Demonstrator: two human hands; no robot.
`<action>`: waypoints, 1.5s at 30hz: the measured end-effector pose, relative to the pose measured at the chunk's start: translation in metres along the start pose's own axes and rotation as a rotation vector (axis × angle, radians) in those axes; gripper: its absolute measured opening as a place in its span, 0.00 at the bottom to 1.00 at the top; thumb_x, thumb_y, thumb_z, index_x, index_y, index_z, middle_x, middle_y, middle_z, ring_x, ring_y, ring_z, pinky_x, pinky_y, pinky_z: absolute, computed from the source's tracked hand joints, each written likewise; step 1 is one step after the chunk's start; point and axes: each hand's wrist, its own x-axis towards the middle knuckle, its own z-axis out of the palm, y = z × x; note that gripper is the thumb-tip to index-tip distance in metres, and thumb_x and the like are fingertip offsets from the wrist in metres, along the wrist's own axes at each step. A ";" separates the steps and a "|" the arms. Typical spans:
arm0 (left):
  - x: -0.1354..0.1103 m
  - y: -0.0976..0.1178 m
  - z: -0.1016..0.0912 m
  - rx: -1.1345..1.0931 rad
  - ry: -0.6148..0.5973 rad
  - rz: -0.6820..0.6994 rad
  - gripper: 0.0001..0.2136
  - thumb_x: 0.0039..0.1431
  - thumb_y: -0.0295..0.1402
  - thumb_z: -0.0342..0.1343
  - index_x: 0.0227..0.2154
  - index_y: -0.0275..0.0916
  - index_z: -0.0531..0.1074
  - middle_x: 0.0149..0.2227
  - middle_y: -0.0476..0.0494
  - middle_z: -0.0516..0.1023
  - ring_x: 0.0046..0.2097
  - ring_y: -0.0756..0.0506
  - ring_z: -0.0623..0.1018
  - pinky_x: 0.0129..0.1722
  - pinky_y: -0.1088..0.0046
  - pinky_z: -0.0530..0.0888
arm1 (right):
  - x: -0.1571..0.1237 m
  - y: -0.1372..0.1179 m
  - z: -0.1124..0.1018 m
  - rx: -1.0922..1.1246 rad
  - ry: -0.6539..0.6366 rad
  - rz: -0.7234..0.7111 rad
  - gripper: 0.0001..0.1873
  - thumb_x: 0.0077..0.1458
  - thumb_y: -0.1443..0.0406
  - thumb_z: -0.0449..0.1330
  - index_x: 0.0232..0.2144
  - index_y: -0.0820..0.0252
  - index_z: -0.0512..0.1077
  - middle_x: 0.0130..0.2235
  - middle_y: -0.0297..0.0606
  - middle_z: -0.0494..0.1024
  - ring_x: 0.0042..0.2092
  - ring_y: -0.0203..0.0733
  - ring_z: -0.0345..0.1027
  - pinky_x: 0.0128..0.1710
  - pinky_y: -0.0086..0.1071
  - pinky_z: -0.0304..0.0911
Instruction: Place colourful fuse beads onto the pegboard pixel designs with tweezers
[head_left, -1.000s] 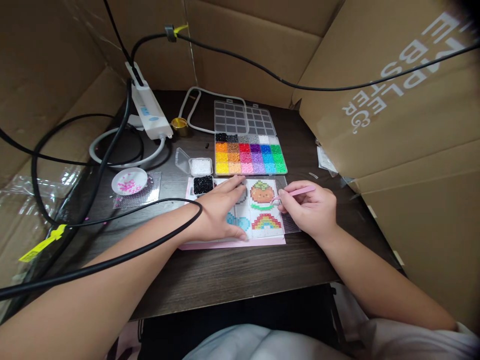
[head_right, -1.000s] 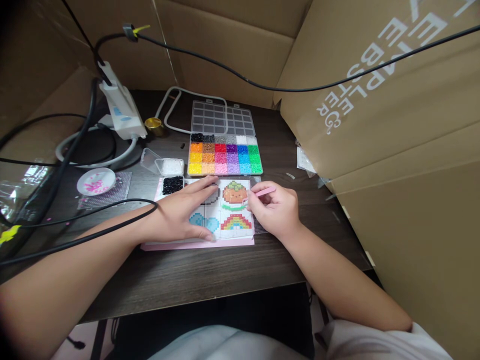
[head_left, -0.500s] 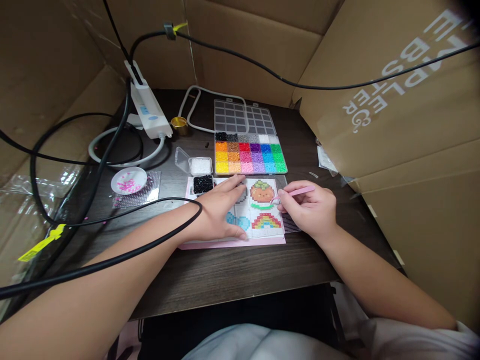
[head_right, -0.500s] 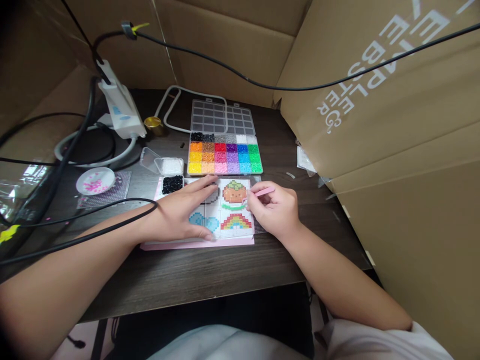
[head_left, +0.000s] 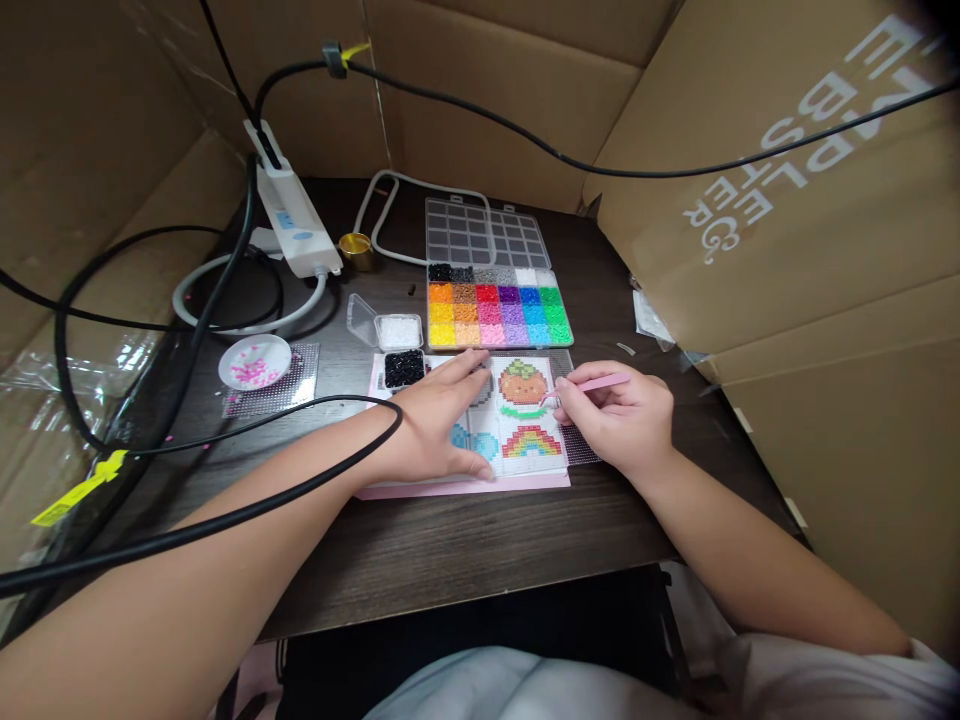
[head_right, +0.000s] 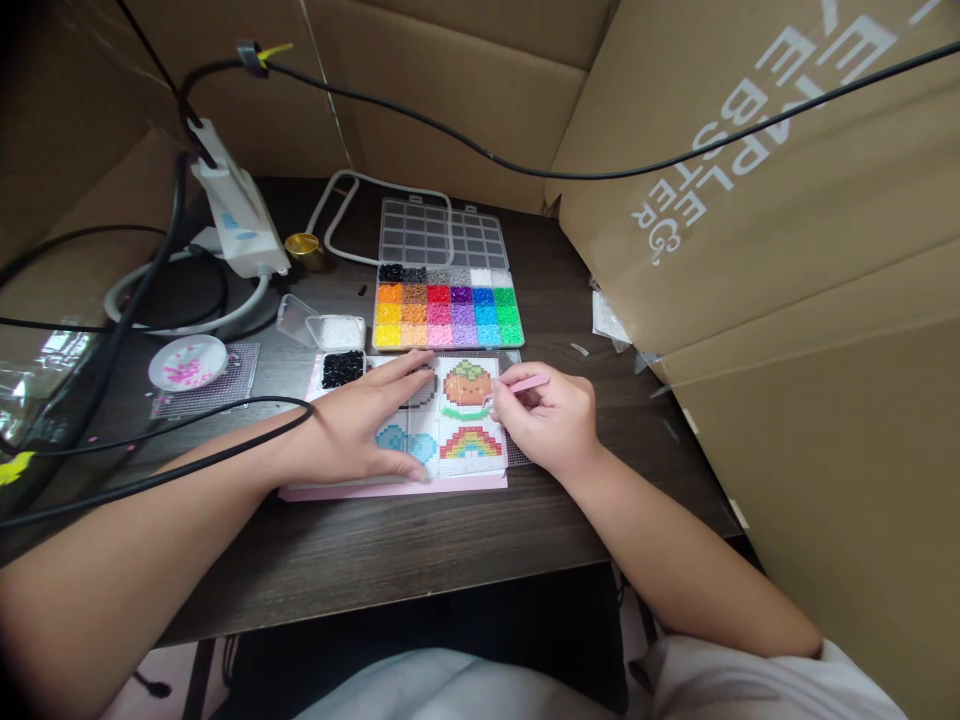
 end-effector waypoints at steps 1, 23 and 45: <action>0.000 0.000 0.000 -0.002 0.002 0.002 0.53 0.43 0.58 0.69 0.68 0.36 0.56 0.73 0.30 0.44 0.73 0.32 0.47 0.70 0.55 0.54 | 0.000 0.000 0.000 0.000 0.001 0.003 0.04 0.54 0.65 0.66 0.28 0.55 0.75 0.20 0.31 0.79 0.21 0.42 0.77 0.21 0.31 0.74; 0.002 0.002 -0.001 0.007 -0.009 -0.009 0.53 0.42 0.56 0.70 0.67 0.34 0.57 0.73 0.29 0.43 0.73 0.31 0.47 0.70 0.56 0.54 | -0.001 0.002 -0.001 0.016 0.018 0.004 0.04 0.54 0.66 0.66 0.28 0.57 0.75 0.20 0.32 0.79 0.21 0.41 0.76 0.22 0.31 0.74; 0.001 0.004 -0.001 0.046 -0.032 -0.019 0.56 0.44 0.56 0.70 0.68 0.26 0.55 0.73 0.26 0.42 0.73 0.32 0.46 0.71 0.57 0.53 | -0.001 0.006 0.001 -0.006 -0.006 -0.106 0.04 0.53 0.69 0.67 0.28 0.57 0.76 0.24 0.31 0.81 0.23 0.40 0.78 0.20 0.28 0.72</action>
